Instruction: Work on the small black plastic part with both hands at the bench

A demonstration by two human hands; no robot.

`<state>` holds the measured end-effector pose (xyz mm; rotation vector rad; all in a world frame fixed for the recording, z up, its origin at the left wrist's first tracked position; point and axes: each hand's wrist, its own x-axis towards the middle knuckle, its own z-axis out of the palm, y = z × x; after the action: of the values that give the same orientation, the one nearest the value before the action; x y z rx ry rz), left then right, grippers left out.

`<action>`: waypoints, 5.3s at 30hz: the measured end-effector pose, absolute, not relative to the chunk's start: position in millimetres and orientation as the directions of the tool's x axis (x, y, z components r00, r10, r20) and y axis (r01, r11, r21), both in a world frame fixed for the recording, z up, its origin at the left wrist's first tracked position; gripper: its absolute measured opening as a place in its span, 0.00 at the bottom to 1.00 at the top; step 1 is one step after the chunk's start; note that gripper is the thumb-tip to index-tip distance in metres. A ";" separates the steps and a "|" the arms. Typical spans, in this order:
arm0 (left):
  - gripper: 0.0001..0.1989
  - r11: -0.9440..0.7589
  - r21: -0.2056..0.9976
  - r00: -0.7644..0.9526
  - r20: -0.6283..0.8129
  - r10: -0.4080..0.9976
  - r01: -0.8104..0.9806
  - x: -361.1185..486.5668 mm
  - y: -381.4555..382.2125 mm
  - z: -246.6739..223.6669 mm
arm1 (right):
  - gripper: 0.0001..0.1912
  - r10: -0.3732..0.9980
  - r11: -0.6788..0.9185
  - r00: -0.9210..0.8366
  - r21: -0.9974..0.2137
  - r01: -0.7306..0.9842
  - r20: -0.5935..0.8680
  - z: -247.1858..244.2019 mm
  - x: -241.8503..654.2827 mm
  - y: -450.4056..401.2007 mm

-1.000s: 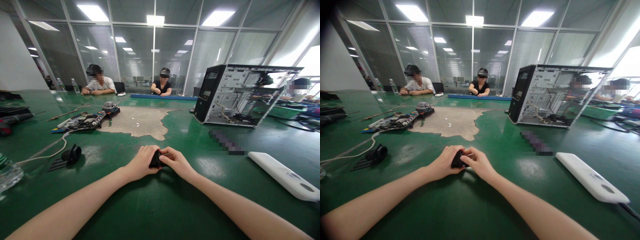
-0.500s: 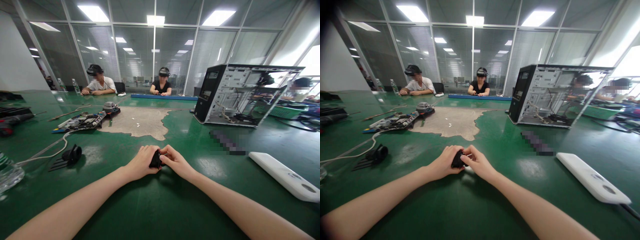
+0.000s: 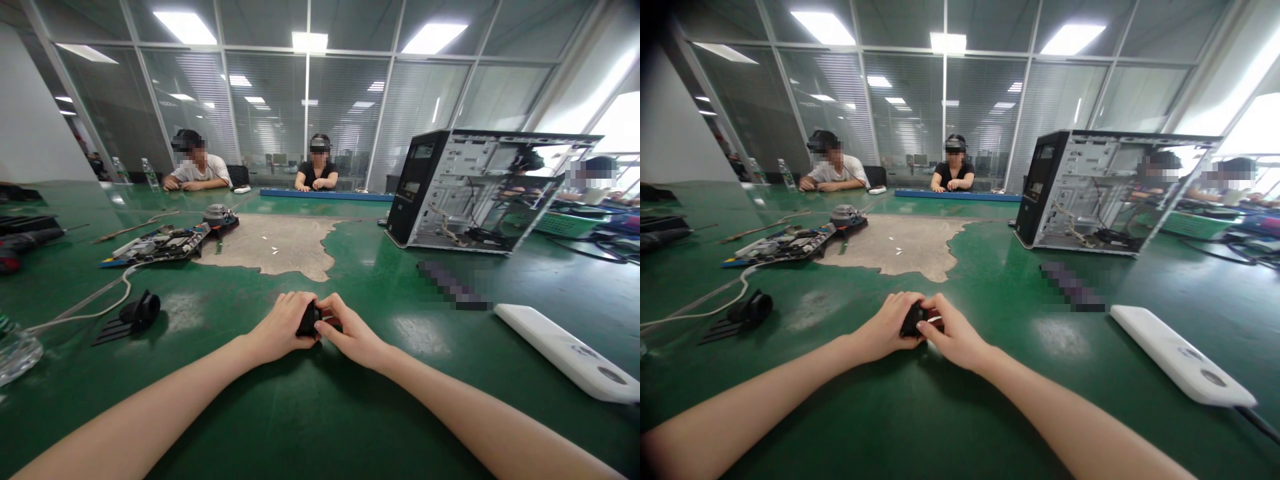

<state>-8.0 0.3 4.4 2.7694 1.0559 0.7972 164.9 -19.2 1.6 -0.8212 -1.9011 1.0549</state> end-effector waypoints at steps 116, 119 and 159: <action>0.25 -0.764 0.233 0.635 0.442 0.634 0.601 -8.0 -0.4 5.3 | 0.13 0.883 0.259 -0.435 -0.955 0.144 0.174 3.5 168.1 -11.7; 0.25 -0.763 0.225 0.637 0.437 0.635 0.606 -8.1 -0.3 5.1 | 0.13 0.855 0.286 -0.478 -0.952 0.113 0.200 7.9 170.4 -14.0; 0.25 -0.760 0.225 0.630 0.443 0.638 0.610 -7.4 0.1 4.6 | 0.13 0.838 0.309 -0.496 -0.947 0.083 0.229 10.5 172.1 -12.0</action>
<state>-7.4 0.1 4.6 2.7875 1.0677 0.7895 172.1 -12.0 10.5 -0.8242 -1.8147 1.2512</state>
